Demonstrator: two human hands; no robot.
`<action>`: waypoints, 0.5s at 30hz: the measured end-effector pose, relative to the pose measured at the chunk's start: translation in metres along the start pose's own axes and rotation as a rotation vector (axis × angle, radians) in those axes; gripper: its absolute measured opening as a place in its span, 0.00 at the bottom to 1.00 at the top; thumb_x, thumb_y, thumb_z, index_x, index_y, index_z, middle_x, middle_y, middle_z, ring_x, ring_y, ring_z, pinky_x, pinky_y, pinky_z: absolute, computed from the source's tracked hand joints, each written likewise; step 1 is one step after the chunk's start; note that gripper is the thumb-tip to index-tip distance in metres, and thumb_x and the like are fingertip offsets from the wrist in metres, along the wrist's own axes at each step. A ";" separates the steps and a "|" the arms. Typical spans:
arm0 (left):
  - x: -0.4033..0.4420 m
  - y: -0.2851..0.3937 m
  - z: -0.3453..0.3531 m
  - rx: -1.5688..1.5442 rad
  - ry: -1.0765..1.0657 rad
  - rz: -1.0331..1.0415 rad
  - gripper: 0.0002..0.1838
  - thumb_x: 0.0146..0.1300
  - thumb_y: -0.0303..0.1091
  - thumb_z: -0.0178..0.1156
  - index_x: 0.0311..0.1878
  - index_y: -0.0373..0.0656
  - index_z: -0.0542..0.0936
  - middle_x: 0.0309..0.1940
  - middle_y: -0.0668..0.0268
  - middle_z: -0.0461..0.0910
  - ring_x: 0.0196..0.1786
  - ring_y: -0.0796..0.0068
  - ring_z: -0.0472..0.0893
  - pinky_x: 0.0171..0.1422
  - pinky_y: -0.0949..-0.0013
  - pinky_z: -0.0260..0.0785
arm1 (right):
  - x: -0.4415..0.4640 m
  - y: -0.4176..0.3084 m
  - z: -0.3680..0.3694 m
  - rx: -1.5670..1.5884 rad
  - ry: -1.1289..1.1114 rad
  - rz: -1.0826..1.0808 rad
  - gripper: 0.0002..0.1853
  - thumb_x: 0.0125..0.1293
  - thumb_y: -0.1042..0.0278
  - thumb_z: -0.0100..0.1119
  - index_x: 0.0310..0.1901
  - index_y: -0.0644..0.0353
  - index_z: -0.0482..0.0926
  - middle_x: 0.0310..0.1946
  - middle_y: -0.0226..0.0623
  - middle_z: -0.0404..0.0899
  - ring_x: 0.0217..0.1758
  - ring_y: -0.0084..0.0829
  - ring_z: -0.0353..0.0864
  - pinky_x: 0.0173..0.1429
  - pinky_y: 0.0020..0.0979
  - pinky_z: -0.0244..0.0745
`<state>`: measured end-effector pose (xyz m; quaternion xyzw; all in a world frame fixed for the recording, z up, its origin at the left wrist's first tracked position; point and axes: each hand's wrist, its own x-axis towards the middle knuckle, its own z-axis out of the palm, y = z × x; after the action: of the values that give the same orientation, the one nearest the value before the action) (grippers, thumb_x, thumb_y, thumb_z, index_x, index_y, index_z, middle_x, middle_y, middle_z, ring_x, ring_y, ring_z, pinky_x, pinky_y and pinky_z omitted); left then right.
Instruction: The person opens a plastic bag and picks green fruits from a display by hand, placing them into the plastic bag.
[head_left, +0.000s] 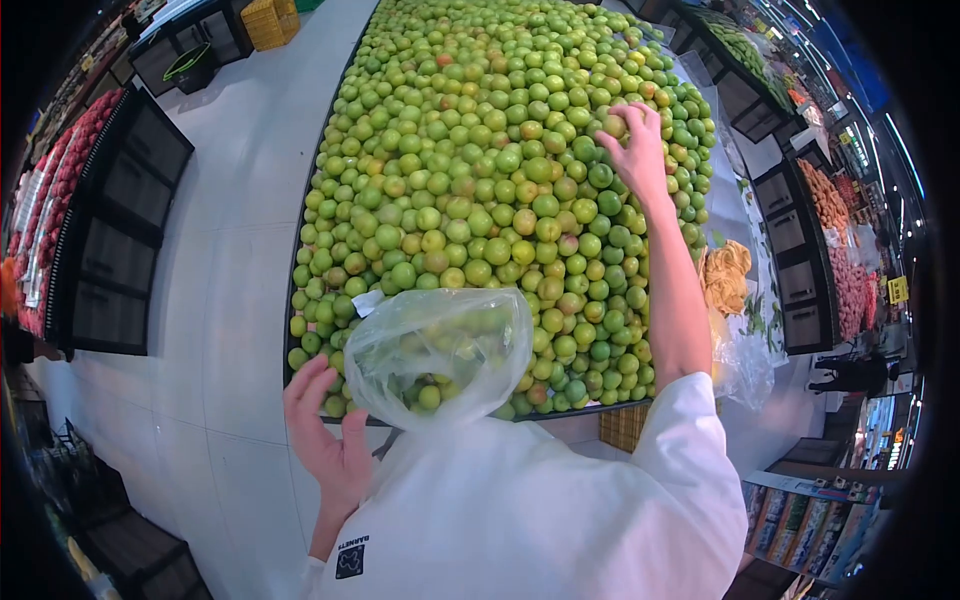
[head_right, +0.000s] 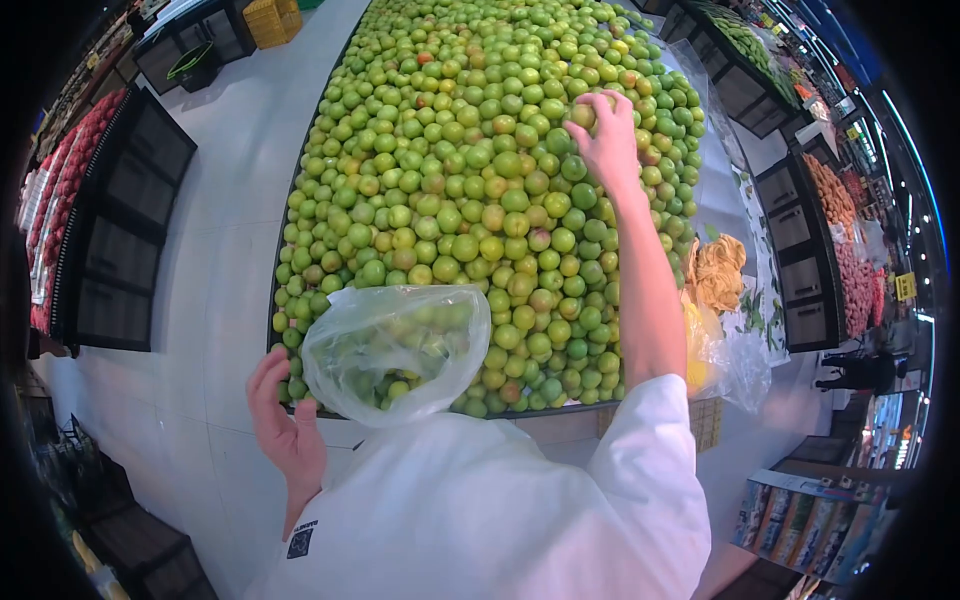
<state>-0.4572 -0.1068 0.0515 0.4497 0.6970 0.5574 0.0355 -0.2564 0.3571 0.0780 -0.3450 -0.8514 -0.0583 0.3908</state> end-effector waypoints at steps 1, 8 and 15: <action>0.000 -0.003 0.000 -0.026 0.038 -0.031 0.25 0.71 0.44 0.58 0.61 0.34 0.71 0.61 0.53 0.72 0.66 0.58 0.70 0.71 0.58 0.60 | -0.008 -0.020 -0.011 0.367 -0.025 0.308 0.16 0.62 0.64 0.68 0.50 0.54 0.76 0.54 0.48 0.72 0.53 0.45 0.76 0.53 0.39 0.76; 0.000 -0.010 0.008 -0.352 -0.052 -0.311 0.32 0.73 0.52 0.52 0.66 0.32 0.66 0.62 0.55 0.70 0.65 0.64 0.71 0.71 0.60 0.60 | -0.125 -0.155 -0.054 2.489 -0.254 0.993 0.31 0.76 0.36 0.31 0.49 0.59 0.73 0.44 0.42 0.73 0.32 0.32 0.67 0.32 0.27 0.65; -0.006 -0.032 0.010 -0.534 -0.112 -0.328 0.31 0.74 0.55 0.50 0.62 0.33 0.67 0.58 0.60 0.71 0.62 0.70 0.72 0.69 0.64 0.61 | -0.164 -0.215 -0.066 2.605 -0.304 1.280 0.32 0.76 0.36 0.31 0.50 0.61 0.72 0.45 0.43 0.73 0.47 0.39 0.72 0.42 0.32 0.72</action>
<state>-0.4672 -0.1027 0.0198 0.3363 0.5861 0.6819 0.2800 -0.2759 0.0815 0.0439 -0.0688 -0.0366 0.9549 0.2867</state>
